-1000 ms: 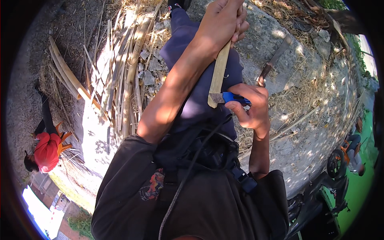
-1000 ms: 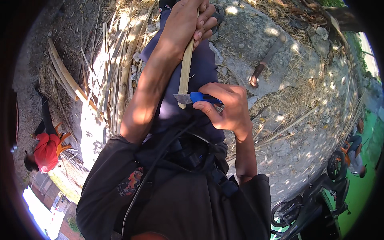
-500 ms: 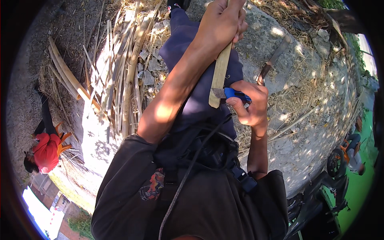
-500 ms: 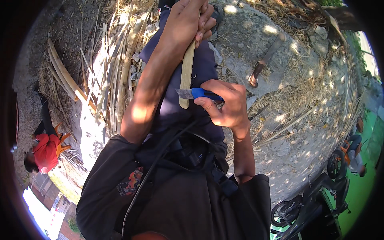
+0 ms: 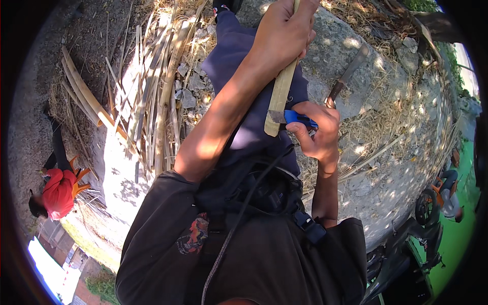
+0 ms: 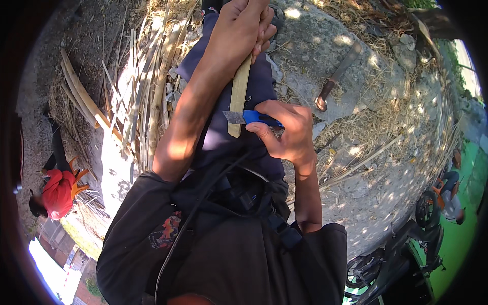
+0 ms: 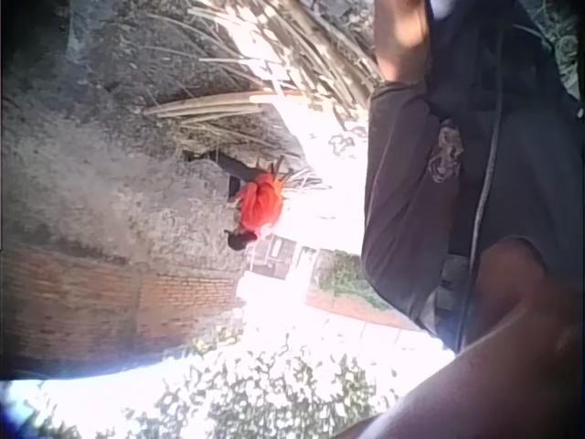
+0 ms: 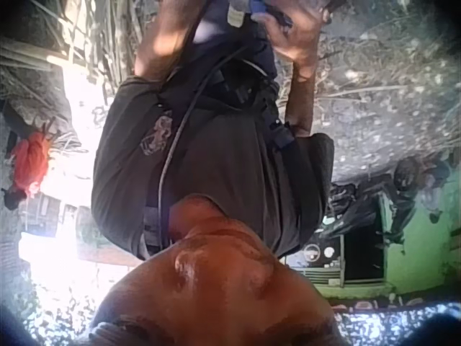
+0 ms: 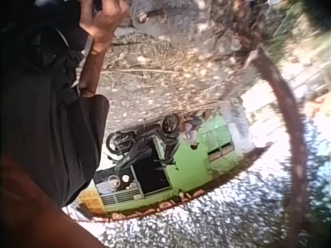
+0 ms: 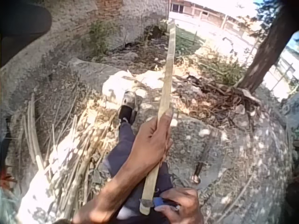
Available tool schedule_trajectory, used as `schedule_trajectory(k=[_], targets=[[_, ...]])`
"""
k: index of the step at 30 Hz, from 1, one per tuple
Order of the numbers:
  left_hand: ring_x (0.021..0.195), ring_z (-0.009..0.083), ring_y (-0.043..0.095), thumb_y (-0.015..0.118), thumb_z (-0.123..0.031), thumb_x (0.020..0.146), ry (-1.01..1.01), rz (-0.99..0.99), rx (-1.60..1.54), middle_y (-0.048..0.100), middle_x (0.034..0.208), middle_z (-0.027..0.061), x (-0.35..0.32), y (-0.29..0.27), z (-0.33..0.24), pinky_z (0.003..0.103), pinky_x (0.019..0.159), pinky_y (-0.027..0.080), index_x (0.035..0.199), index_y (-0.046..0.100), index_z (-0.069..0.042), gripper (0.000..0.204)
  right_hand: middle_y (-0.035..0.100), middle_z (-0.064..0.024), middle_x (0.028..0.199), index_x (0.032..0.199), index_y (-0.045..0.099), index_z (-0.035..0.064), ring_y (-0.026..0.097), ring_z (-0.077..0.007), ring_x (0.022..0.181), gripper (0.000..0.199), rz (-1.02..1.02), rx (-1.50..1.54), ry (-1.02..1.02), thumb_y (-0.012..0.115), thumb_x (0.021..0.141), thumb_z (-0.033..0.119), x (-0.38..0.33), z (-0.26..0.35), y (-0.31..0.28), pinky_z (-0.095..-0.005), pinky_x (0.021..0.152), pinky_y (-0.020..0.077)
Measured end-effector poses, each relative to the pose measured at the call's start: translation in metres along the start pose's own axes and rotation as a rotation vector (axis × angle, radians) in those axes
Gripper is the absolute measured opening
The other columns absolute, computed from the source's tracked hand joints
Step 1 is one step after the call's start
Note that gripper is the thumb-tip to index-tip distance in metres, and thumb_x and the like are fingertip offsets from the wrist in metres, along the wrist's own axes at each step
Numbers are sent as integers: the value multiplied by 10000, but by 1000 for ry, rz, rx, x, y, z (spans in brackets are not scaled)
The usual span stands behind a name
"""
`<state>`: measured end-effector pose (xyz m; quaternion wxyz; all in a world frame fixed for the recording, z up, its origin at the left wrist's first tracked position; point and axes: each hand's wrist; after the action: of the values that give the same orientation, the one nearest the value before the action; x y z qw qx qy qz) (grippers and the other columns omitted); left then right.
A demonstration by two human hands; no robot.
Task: The person trims and splits a piece of bamboo using a machete, then carves and shapes the bamboo strip using a utility knife.
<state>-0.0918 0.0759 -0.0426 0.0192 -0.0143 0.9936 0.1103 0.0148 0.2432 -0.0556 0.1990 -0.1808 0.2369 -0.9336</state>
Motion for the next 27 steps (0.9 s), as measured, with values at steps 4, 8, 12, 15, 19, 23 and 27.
schedule_trajectory(k=[4, 8, 12, 15, 19, 23, 27], targets=[[441, 60, 412, 449, -445, 1119, -72, -18, 44, 392, 543, -45, -1, 0, -2, 253, 390, 321, 728, 438, -133, 499, 705, -103, 757, 865, 699, 2, 693, -279, 618, 323, 76, 39, -10, 854, 810, 279, -1, 1, -3, -332, 554, 507], [429, 63, 409, 434, -471, 1116, -113, 3, -88, 406, 547, -45, -2, -5, -6, 249, 389, 326, 744, 442, -138, 499, 706, -103, 759, 876, 706, 6, 699, -280, 629, 321, 11, -4, 19, 855, 817, 285, -3, 6, 3, -333, 561, 512], [409, 66, 404, 425, -490, 1112, -142, -24, -12, 418, 547, -42, -1, -4, -11, 243, 385, 332, 758, 442, -144, 496, 708, -102, 765, 883, 707, 8, 702, -279, 635, 322, -13, -31, -4, 855, 822, 287, -3, 8, 7, -335, 569, 517], [409, 71, 410, 430, -496, 1109, -203, 2, -69, 428, 551, -40, -2, -6, -13, 243, 387, 340, 757, 445, -142, 500, 708, -104, 769, 886, 703, 8, 701, -278, 636, 322, -45, -28, 7, 856, 822, 284, -4, 8, 9, -337, 574, 521], [408, 78, 402, 437, -494, 1108, -176, -3, -15, 434, 559, -40, -1, -7, -10, 248, 388, 342, 759, 446, -136, 500, 705, -106, 766, 881, 703, 9, 692, -278, 626, 321, -63, -16, 4, 859, 816, 282, -5, 6, 11, -338, 573, 521], [434, 82, 413, 467, -465, 1106, -174, 33, -56, 466, 603, -30, 3, -9, -2, 247, 414, 361, 822, 509, -110, 456, 703, -100, 759, 863, 703, 16, 681, -277, 616, 320, 21, 32, 0, 870, 785, 277, -4, 2, 5, -338, 563, 513], [496, 87, 435, 473, -395, 1117, -84, 153, -146, 442, 639, -31, 7, -17, 0, 257, 468, 390, 931, 551, -77, 376, 705, -95, 758, 856, 703, 18, 675, -276, 611, 327, 87, 35, -67, 871, 773, 286, 1, -1, 1, -339, 559, 508]])
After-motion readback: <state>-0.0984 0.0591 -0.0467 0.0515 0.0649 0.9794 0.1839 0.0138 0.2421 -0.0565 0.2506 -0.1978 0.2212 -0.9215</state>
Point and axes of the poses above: each hand's wrist, its own x-axis towards the middle knuckle, its own y-axis out of the palm, z = x × y
